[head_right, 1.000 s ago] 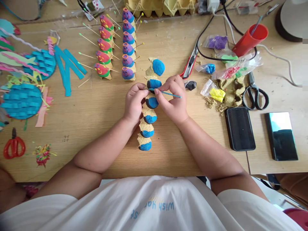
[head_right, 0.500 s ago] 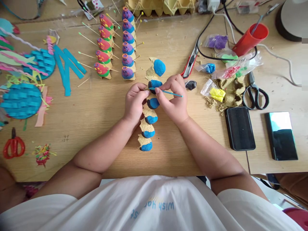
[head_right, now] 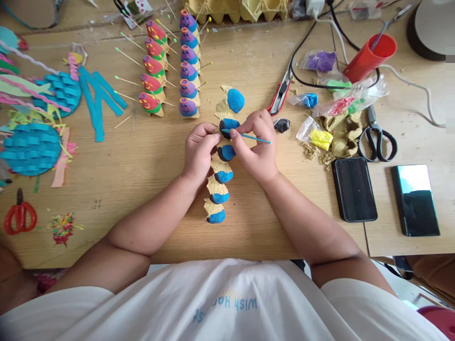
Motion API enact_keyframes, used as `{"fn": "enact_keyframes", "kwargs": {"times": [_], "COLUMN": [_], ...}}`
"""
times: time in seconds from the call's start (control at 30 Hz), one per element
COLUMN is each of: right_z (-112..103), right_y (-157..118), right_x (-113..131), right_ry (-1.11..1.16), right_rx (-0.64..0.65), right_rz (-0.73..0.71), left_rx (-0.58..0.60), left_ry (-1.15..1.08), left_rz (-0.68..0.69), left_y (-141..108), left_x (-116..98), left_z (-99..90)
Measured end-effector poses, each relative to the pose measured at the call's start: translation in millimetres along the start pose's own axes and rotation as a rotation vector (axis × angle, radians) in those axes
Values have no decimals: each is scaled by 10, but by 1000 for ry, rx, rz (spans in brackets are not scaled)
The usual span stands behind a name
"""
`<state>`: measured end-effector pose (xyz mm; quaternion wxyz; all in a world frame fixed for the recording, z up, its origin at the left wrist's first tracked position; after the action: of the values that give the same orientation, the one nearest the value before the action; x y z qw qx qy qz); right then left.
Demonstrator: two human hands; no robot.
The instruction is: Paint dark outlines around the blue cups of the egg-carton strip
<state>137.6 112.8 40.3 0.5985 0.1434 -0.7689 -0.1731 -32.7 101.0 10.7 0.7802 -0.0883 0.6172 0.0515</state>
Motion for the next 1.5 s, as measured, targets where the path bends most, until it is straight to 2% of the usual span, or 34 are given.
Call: {"fn": "enact_keyframes", "kwargs": {"times": [0.17, 0.3, 0.4, 0.53, 0.6, 0.67, 0.8, 0.93, 1.03, 1.1, 1.23, 1.4, 1.5], "right_z": [-4, -42, -94, -108, -82, -35, 177, 320, 323, 308, 311, 308, 317], "right_y": [11, -6, -10, 39, 65, 67, 13, -34, -25, -10, 0, 0, 3], "right_x": [32, 53, -94, -309, -322, -306, -304, -334, -324, -317, -346, -388, -384], "right_ry": [11, 62, 38, 142, 244, 328, 382, 531, 595, 618, 629, 617, 632], "right_rx": [-18, -90, -175, -218, -203, -171, 6, 113, 120, 116, 137, 148, 160], "right_rz": [-17, -48, 22, 108, 115, 140, 248, 331, 363, 378, 409, 404, 406], "left_rx": [9, 2, 5, 96, 143, 169, 177, 209, 245, 224, 144, 187, 128], "left_ry": [-15, -84, -134, -257, -311, -266, -115, -122, -211, -229, -128, -241, -205], "left_rz": [-3, -59, -144, -251, -271, -248, -152, -141, -175, -185, -197, -157, -145], "left_y": [1, 4, 7, 10, 19, 39, 77, 73, 45, 30, 3, -12, 7], "left_x": [9, 51, 116, 207, 218, 197, 122, 142, 179, 180, 153, 68, 71], "left_z": [-4, 2, 28, 115, 146, 146, 125, 152, 192, 182, 124, 203, 178]}}
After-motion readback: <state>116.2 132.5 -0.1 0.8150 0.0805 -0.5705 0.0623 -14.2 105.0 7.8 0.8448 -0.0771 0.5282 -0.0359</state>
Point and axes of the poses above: each hand's wrist, its own y-axis towards the middle knuckle, its own z-axis out of the palm, x = y × z, the point moved 9 cm from there along y, towards the middle knuckle, and after that the axes turned 1 degree about -y, right-handed, at the moved point
